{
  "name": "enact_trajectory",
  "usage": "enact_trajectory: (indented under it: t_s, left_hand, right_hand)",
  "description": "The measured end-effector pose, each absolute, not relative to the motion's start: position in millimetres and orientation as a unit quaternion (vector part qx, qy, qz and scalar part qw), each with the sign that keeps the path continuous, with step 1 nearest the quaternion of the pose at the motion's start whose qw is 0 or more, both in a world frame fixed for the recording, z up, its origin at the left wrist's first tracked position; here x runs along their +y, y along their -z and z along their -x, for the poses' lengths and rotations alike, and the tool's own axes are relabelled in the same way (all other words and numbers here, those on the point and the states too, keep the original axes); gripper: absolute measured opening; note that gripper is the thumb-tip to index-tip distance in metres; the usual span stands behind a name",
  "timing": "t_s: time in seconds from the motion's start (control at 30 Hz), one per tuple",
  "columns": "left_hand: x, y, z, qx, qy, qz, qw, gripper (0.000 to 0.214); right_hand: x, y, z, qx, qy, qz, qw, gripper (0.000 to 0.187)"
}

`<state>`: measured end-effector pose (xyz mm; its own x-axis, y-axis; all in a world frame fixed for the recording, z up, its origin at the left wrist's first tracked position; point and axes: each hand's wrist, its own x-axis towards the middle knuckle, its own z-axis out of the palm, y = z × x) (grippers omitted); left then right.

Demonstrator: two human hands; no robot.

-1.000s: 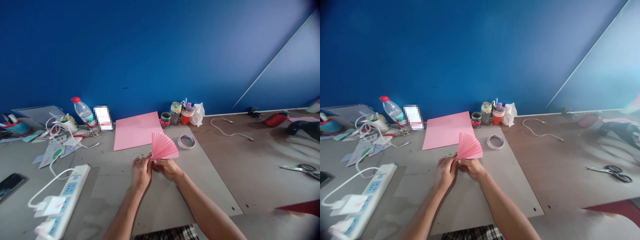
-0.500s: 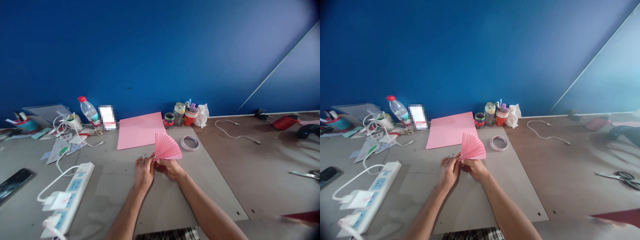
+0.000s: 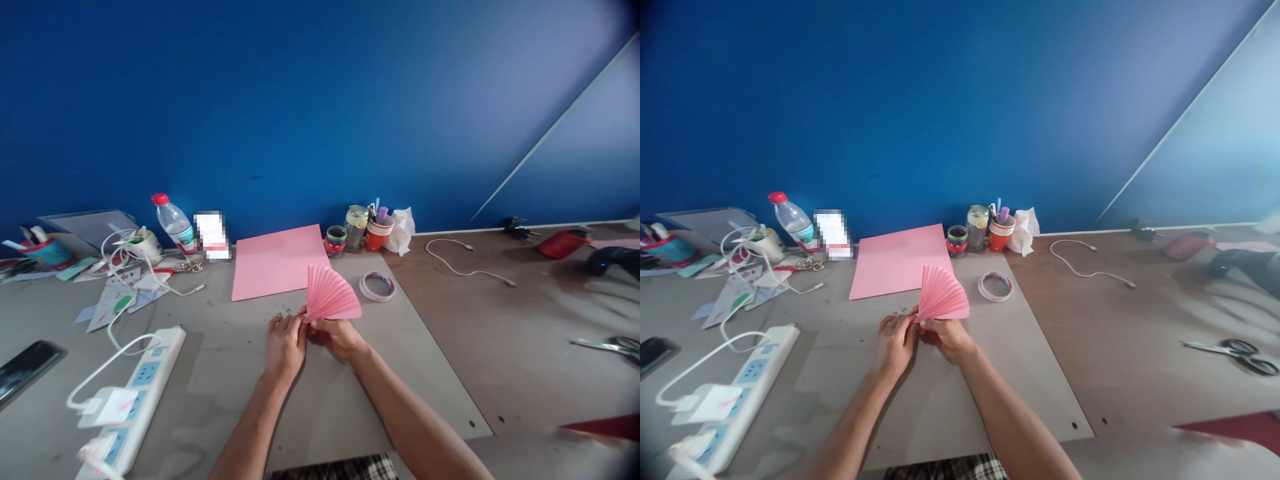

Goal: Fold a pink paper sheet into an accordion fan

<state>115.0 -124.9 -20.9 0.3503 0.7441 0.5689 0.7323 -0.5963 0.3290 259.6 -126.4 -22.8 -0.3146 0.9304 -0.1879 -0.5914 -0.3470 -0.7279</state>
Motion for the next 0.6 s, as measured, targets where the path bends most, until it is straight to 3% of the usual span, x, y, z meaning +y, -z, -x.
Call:
enact_trajectory:
  t_s: [0.13,0.47,0.53,0.6]
  left_hand:
    - [-123.3,23.8,-114.6,0.449,-0.352,-0.821,0.008,0.016]
    - [-120.1,25.3,-108.9,0.476,-0.37,-0.798,-0.007,0.015]
    - [-119.0,26.1,-106.7,0.487,-0.379,-0.787,-0.013,0.014]
    - [-118.1,26.9,-105.0,0.495,-0.387,-0.778,-0.017,0.013]
  right_hand:
    - [-125.4,24.8,-259.1,-0.293,-0.748,0.317,0.503,0.036]
    - [-124.3,23.0,-258.2,-0.38,-0.649,0.4,0.525,0.009]
    - [-119.9,20.3,-265.7,-0.383,-0.601,0.427,0.556,0.019]
    - [-115.2,16.8,-276.4,-0.387,-0.528,0.448,0.609,0.052]
